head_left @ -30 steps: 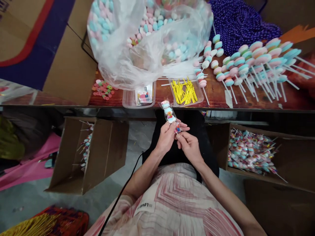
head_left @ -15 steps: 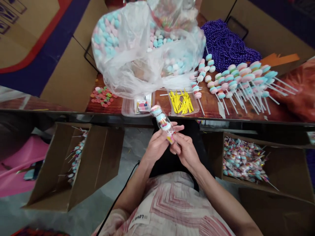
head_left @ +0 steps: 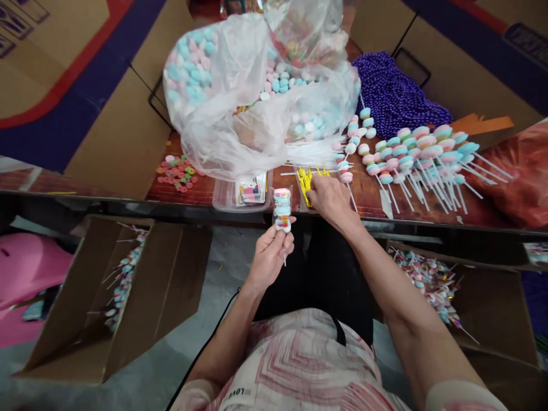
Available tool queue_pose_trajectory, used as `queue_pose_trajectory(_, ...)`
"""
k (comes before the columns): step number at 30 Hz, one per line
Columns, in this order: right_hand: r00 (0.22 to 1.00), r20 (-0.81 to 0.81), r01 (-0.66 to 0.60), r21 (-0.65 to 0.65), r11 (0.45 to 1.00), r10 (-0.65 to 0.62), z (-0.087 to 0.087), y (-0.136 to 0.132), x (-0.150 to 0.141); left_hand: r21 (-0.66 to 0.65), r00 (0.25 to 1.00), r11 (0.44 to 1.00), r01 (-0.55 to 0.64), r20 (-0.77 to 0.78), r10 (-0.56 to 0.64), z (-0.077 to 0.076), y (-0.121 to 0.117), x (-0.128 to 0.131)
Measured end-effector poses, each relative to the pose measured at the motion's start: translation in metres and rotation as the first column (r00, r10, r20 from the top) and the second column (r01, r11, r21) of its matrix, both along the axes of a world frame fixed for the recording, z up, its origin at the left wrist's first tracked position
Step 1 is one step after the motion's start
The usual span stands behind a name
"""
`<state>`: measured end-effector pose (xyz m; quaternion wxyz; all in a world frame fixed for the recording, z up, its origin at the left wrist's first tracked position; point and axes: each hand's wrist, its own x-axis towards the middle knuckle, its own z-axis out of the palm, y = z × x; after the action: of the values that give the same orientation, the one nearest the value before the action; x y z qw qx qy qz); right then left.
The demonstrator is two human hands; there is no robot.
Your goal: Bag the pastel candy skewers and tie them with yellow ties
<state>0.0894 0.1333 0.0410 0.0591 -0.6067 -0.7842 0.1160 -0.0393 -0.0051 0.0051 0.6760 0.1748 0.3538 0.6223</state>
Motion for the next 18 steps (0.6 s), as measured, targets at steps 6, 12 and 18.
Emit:
queue_pose_trajectory(6,0.992,0.125,0.027,-0.102,0.994,-0.014,-0.010,0.014,-0.004,-0.015,1.000,1.000,-0.023,-0.001,0.023,-0.006,0.002,-0.002)
queue_pose_trajectory(12,0.996,0.092,0.014,-0.097,0.995,-0.005,-0.002,0.014,0.005,-0.055,0.992,0.990,-0.127,0.015,0.128,-0.011,0.009,0.002)
queue_pose_trajectory(18,0.999,0.029,0.023,0.005,1.000,-0.023,-0.016,0.017,0.010,-0.078,0.990,0.987,-0.140,-0.020,0.139,-0.011,0.014,0.004)
